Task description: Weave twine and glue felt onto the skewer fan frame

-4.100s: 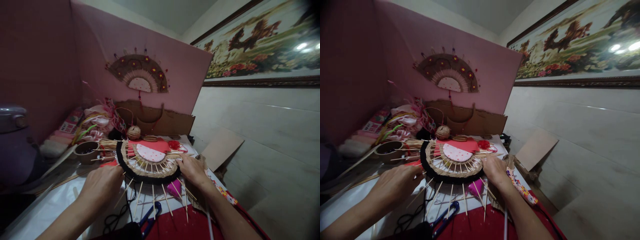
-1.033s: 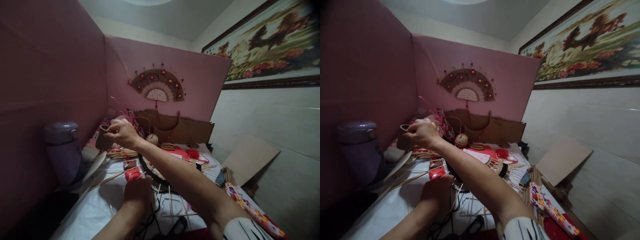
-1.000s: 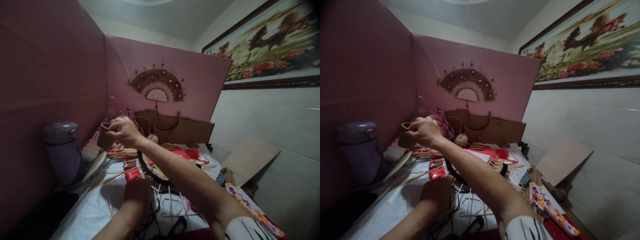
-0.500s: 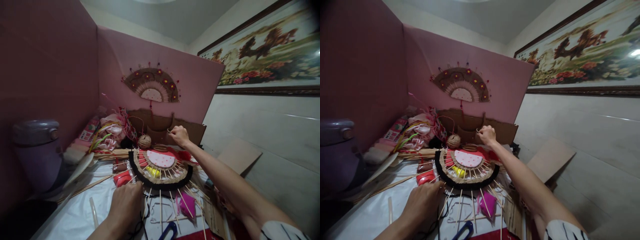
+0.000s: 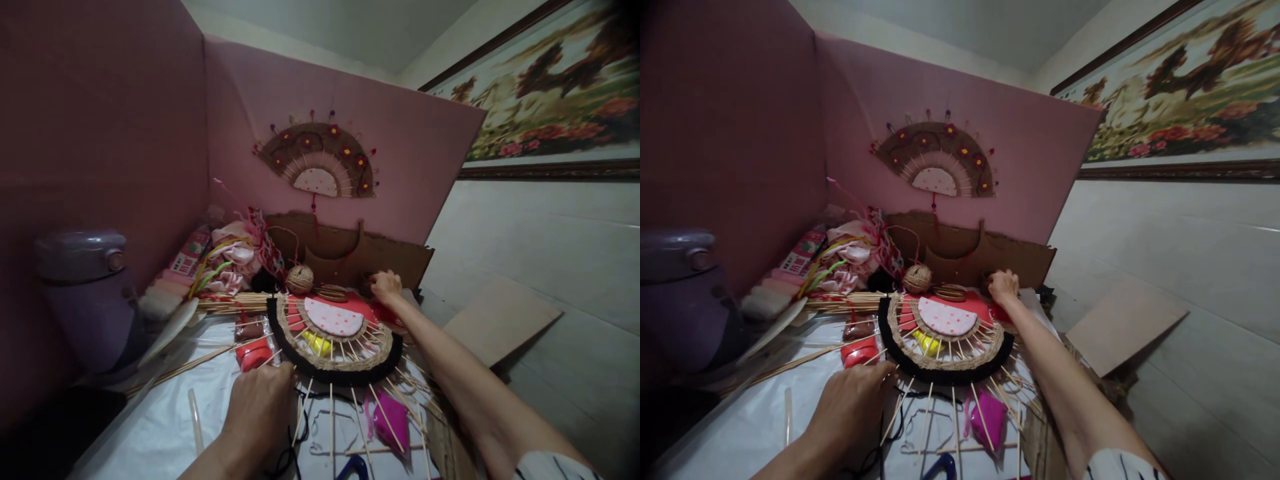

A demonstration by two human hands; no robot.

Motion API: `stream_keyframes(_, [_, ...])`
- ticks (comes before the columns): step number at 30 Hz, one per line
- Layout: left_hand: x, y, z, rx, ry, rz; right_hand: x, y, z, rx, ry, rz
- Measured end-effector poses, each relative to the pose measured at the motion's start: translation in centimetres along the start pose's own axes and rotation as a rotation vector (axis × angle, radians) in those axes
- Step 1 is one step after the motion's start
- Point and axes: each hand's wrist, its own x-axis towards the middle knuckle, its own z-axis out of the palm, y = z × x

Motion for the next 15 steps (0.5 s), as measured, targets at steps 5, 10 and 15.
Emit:
stream_keyframes(5, [0.0, 0.0, -0.2, -0.053, 0.025, -0.023, -0.7, -0.3, -1.6, 0.018, -0.007, -0.038])
stream_keyframes(10, [-0.1, 0.1, -0.3, -0.034, 0.037, -0.021, -4.3, -3.4, -5.5, 0.11, 0.074, -0.156])
stream_keyframes(15, [-0.2, 0.0, -0.4, 0.021, 0.057, -0.015, -11.9, -7.1, -9.8, 0.23, 0.038, -0.426])
